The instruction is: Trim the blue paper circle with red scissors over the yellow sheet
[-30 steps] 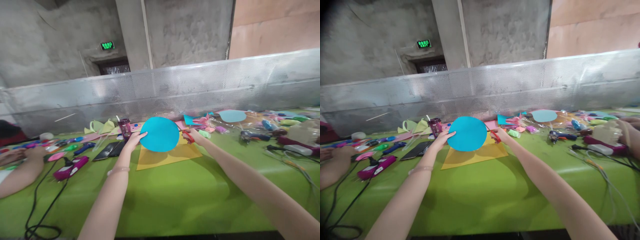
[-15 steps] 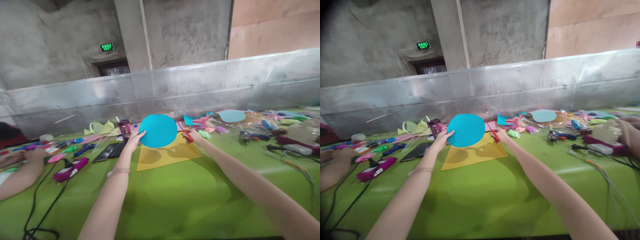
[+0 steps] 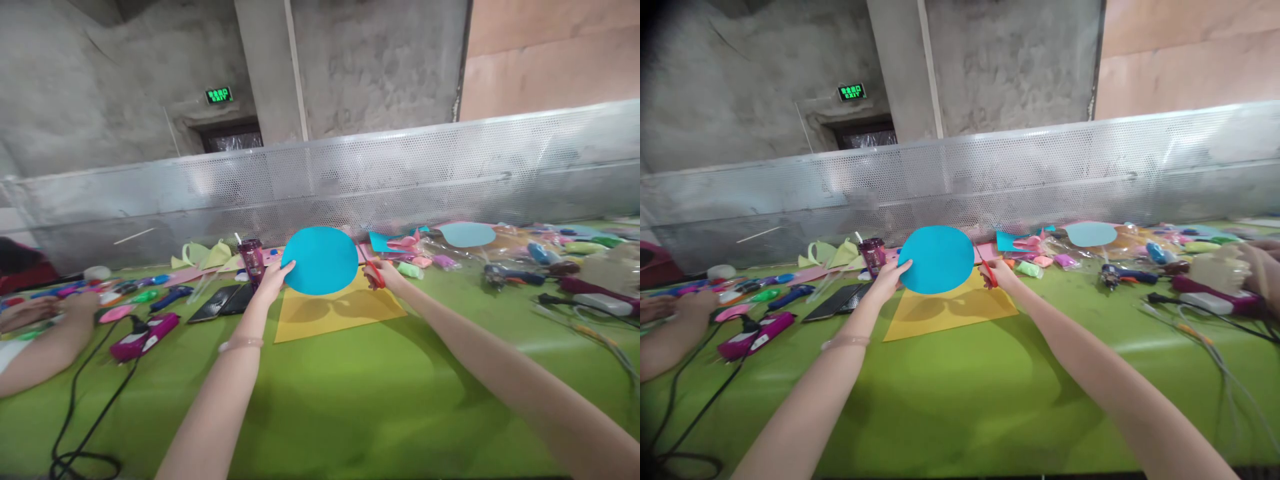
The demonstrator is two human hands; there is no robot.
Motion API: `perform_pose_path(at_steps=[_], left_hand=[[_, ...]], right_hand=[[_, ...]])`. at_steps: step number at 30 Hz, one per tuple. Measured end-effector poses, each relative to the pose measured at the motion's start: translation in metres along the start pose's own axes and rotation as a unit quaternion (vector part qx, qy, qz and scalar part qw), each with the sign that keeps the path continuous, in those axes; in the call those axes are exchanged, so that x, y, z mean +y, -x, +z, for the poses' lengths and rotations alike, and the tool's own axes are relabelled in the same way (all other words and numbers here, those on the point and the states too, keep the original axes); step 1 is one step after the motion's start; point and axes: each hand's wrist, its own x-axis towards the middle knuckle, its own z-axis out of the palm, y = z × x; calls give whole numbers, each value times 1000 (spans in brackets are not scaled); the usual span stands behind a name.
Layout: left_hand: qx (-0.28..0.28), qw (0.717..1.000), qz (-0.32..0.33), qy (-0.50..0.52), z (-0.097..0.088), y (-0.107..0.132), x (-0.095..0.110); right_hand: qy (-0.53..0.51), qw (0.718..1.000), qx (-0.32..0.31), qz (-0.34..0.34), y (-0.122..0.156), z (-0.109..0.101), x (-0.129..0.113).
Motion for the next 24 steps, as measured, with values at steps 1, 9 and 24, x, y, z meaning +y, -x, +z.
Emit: perform_pose_path(at_steps=[1, 9, 24], left_hand=[[3, 1000, -2, -2, 0, 0, 0], [-1, 1000, -7, 2, 2, 1, 1], [1, 1000, -22, 17, 5, 2, 2]], right_hand=[[0, 1000, 2, 3, 0, 0, 0], [-3, 1000, 4, 21, 3, 4, -6], [-13, 1000, -6, 7, 4, 7, -6]])
